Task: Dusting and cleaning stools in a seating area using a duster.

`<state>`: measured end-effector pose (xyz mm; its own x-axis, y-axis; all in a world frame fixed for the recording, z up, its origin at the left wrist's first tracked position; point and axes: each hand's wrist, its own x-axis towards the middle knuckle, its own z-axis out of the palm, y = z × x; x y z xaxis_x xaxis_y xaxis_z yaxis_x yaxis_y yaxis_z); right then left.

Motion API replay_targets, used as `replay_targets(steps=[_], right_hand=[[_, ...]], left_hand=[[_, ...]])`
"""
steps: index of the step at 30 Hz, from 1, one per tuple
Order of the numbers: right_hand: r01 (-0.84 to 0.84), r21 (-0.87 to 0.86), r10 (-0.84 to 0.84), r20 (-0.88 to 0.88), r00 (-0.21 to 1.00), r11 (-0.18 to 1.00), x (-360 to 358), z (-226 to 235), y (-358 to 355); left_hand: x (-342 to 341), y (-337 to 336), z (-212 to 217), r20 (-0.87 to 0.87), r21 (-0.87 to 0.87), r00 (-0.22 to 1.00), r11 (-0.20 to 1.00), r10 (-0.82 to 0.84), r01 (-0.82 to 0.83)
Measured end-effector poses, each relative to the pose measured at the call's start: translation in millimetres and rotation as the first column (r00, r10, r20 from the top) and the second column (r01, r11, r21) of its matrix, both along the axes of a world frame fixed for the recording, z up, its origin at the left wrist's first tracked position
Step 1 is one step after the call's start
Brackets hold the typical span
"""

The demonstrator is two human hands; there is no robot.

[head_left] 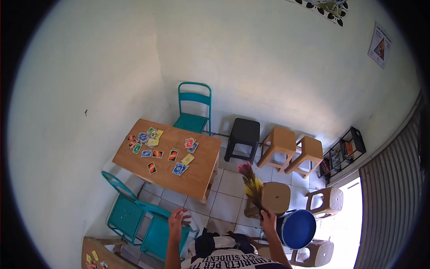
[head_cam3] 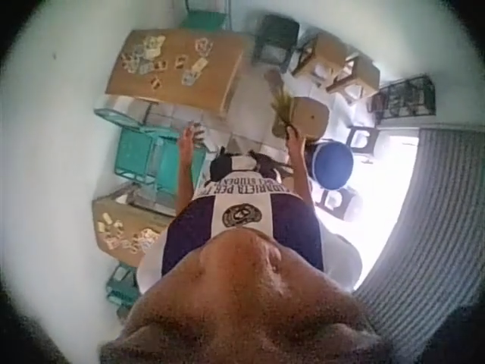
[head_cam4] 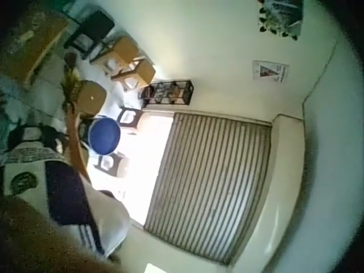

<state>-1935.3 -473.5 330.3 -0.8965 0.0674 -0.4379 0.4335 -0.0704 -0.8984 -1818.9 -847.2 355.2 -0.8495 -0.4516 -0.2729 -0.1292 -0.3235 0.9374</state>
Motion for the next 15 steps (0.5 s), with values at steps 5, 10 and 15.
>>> replay_targets(steps=[5,10,15], right_hand=[[0.081,0.032,-0.081,-0.009,0.997,0.996,-46,5,-22],[0.114,0.064,-0.117,0.038,0.992,0.991,-89,-9,-11],[0.138,0.086,-0.141,0.028,0.990,0.987,-153,-21,2]], left_hand=[[-79,-25,3,0.013,0.010,0.992,0.993,-0.122,0.121],[-149,-33,3,0.019,-0.020,0.984,0.984,-0.178,0.179],[-219,-19,-5,0.055,-0.003,0.977,0.978,-0.206,0.207]])
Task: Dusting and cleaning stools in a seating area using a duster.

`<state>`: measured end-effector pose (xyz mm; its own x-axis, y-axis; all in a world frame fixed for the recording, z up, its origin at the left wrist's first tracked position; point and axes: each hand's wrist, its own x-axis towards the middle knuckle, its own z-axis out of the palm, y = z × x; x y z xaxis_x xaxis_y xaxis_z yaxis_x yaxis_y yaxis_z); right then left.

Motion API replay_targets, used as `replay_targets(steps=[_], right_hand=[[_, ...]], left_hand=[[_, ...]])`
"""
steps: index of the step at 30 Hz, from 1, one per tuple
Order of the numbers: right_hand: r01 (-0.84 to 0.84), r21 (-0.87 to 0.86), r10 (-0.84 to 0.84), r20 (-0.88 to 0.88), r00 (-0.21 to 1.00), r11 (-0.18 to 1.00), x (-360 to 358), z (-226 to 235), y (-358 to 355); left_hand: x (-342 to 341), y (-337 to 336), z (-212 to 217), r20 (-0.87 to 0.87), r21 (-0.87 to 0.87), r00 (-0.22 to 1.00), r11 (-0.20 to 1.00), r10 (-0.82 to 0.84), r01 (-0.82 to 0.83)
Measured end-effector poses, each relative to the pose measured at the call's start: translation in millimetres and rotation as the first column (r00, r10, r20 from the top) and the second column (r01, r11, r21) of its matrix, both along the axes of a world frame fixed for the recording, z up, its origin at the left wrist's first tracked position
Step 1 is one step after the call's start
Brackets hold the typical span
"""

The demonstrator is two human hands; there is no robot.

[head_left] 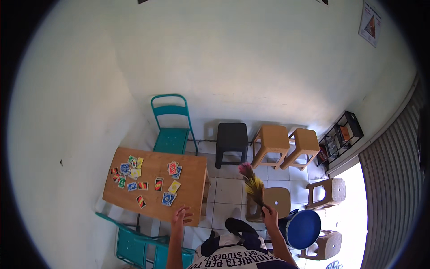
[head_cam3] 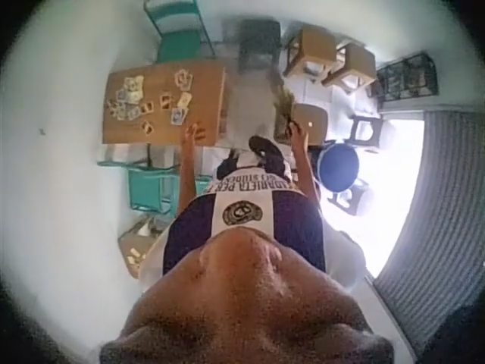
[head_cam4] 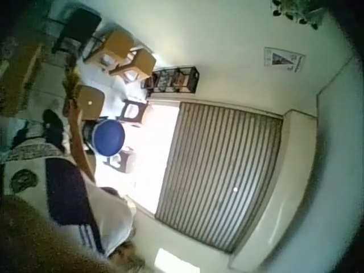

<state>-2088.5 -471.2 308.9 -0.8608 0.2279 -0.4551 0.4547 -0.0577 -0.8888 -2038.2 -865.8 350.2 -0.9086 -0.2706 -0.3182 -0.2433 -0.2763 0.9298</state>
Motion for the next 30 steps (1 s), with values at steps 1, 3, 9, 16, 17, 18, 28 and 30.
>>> replay_targets(steps=[1,3,9,16,17,18,28,30], right_hand=[[0.010,0.017,-0.009,-0.061,0.998,1.000,-16,-10,5],[0.034,0.029,-0.030,-0.118,0.993,0.999,-37,-15,10],[0.026,-0.077,-0.031,-0.055,0.998,0.997,-108,0,58],[0.135,-0.136,-0.145,-0.071,0.987,0.982,-183,15,104],[0.162,-0.143,-0.174,-0.074,0.982,0.976,-191,14,112],[0.193,-0.149,-0.207,-0.080,0.975,0.970,-200,12,118],[0.459,-0.101,-0.461,-0.002,0.887,0.883,-256,-6,137],[0.515,-0.102,-0.517,0.011,0.856,0.851,-275,-5,131]], left_hand=[[-16,5,-4,-0.002,0.026,1.000,0.999,-0.018,0.018],[-44,13,-1,0.000,0.047,0.999,0.998,-0.049,0.049],[-142,60,15,-0.047,0.026,0.993,0.994,-0.110,0.111],[-237,105,3,-0.058,0.069,0.976,0.975,-0.210,0.213],[-252,110,1,-0.050,0.078,0.969,0.966,-0.243,0.246],[-270,115,-3,-0.045,0.088,0.959,0.955,-0.280,0.283],[-480,161,-18,-0.066,0.001,0.819,0.821,-0.570,0.571],[-527,170,-12,-0.097,-0.001,0.784,0.788,-0.613,0.615]])
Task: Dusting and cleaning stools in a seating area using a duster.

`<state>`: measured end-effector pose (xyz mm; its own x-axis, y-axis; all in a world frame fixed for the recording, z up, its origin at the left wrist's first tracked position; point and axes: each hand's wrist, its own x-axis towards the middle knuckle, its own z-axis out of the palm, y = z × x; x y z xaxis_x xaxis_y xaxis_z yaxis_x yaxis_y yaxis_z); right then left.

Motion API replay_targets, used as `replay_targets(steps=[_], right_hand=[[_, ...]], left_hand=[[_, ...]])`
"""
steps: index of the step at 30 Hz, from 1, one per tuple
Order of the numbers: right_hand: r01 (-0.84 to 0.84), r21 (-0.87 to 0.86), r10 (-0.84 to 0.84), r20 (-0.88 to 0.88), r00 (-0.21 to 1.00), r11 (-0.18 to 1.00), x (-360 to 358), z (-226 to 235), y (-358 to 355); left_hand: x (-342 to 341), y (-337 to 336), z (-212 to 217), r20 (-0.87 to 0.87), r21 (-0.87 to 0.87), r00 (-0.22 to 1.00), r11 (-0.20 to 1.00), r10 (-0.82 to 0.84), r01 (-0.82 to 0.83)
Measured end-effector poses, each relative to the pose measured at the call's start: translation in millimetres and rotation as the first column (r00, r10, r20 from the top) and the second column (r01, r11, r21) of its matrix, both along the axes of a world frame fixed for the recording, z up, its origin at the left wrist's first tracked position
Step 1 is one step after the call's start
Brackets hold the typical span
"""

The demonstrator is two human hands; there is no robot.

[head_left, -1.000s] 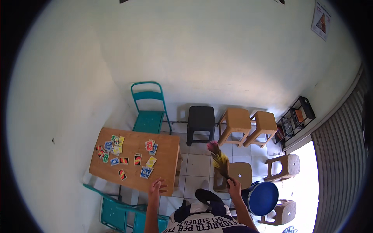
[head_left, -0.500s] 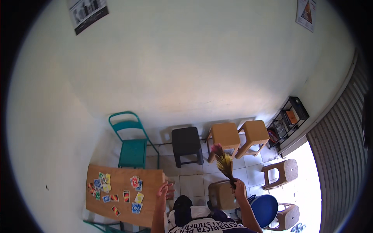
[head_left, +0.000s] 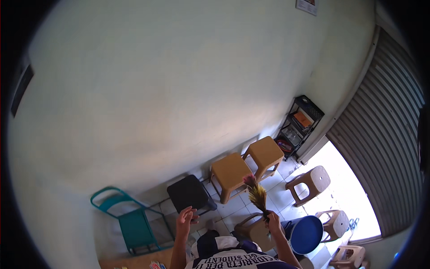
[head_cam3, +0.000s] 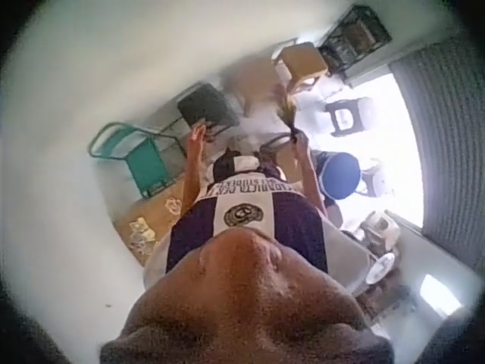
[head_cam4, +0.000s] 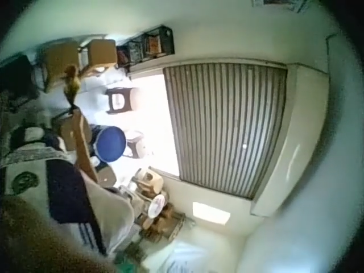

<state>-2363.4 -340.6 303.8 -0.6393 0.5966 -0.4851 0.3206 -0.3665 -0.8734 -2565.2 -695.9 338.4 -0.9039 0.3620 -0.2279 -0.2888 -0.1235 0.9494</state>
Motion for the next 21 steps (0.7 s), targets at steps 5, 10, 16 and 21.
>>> replay_targets(steps=[5,10,16,21], right_hand=[[0.058,0.157,-0.066,0.045,0.997,0.986,-29,19,-12],[0.173,0.148,-0.181,0.042,0.983,0.974,-29,17,-14],[0.222,0.212,-0.237,0.048,0.970,0.952,-36,11,4],[0.157,0.391,-0.217,0.112,0.970,0.907,-48,21,65]], left_hand=[[-89,25,15,0.004,-0.071,0.988,0.985,-0.155,0.155],[-155,72,17,-0.019,-0.067,0.953,0.952,-0.301,0.299],[-185,153,22,0.016,-0.038,0.875,0.874,-0.485,0.485],[-199,221,15,0.060,-0.061,0.819,0.817,-0.570,0.573]])
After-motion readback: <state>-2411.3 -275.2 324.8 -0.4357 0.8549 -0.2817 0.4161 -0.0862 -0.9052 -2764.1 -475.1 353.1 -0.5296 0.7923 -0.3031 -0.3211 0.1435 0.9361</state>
